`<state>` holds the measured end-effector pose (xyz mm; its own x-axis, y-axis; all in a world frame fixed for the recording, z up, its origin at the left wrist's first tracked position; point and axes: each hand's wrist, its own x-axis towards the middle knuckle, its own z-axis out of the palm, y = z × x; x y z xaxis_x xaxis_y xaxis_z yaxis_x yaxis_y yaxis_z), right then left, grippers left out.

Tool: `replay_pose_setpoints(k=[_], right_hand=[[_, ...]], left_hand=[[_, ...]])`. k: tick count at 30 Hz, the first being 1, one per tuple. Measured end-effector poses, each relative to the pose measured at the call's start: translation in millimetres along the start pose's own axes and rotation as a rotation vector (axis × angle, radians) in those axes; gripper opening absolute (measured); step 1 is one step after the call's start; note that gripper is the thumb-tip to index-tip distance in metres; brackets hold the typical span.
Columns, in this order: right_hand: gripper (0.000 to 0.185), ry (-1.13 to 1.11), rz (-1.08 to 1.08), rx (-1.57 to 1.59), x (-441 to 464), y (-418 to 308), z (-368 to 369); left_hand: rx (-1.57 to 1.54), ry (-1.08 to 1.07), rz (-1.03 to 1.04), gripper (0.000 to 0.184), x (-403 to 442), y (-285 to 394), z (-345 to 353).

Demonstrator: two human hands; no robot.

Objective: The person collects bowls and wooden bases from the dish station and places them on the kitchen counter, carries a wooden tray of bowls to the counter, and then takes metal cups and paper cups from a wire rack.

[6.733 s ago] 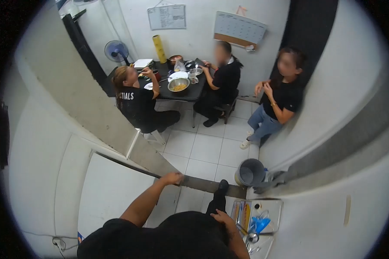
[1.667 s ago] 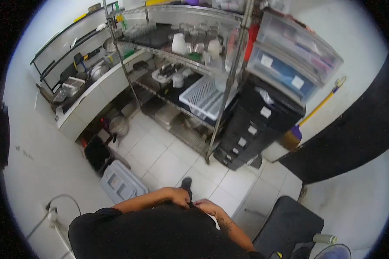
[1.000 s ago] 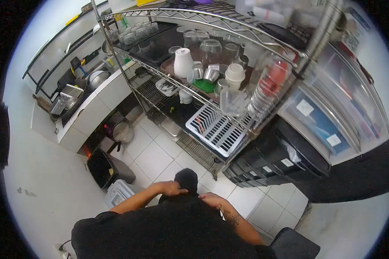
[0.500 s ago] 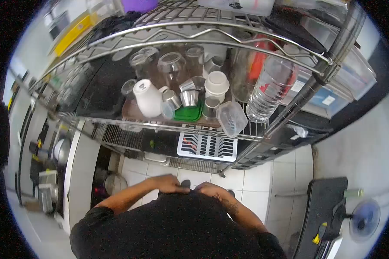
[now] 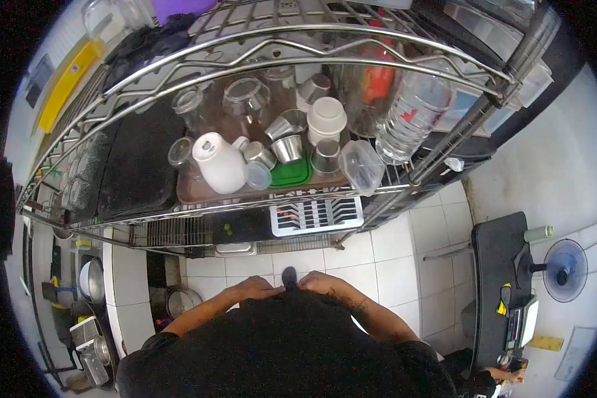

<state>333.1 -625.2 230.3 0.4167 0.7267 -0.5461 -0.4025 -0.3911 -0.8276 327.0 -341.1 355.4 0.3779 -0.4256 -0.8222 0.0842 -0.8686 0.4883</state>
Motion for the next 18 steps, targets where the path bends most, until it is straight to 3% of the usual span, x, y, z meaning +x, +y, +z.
replay_pose_setpoints(k=[2,4,6,8,10,12,13,14,15,16,17,18], right_hand=[[0.033,0.007,0.063,0.003,-23.4,-49.3,3.9],[0.033,0.038,0.065,0.029,-31.0,-45.3,7.1],[0.032,0.058,0.079,0.052,-37.1,-35.4,5.8],[0.029,-0.135,0.075,0.04,-29.4,-26.0,-4.2],[0.027,-0.112,0.12,-0.019,-34.9,-53.3,3.4],[0.032,-0.183,0.048,0.181,-34.6,-39.2,2.2],[0.028,-0.105,0.022,0.079,-29.6,-10.7,1.0],[0.028,-0.102,0.034,0.086,-17.3,26.7,-7.2],[0.027,-0.138,-0.283,-0.15,0.7,61.1,-21.9],[0.027,-0.16,-0.002,-0.209,-4.0,30.0,-20.2],[0.027,-0.192,0.277,-0.282,-10.5,-8.6,-17.2],[0.024,-0.266,0.215,-0.584,6.0,5.8,-25.2]], left_hand=[[-0.009,0.015,0.033,0.092,12.3,-9.4,0.4],[-0.03,0.079,0.171,0.088,9.8,-1.0,3.2],[-0.111,0.065,0.151,0.084,1.6,9.7,0.8],[-0.14,0.108,0.085,0.083,-5.1,19.1,2.5],[-0.189,0.073,-0.041,0.081,-6.2,22.5,4.4],[-0.178,0.075,0.004,0.081,-14.7,29.7,3.5],[-0.181,0.058,0.007,0.081,-2.1,17.1,16.6],[-0.143,0.119,0.169,0.081,21.5,-6.7,34.0],[-0.119,0.151,0.248,0.081,25.6,-8.2,33.2],[-0.093,0.186,0.326,0.082,29.4,-9.3,32.0],[-0.067,0.159,0.21,0.078,17.0,8.1,16.4],[-0.039,0.134,0.099,0.074,11.7,19.3,7.6]])
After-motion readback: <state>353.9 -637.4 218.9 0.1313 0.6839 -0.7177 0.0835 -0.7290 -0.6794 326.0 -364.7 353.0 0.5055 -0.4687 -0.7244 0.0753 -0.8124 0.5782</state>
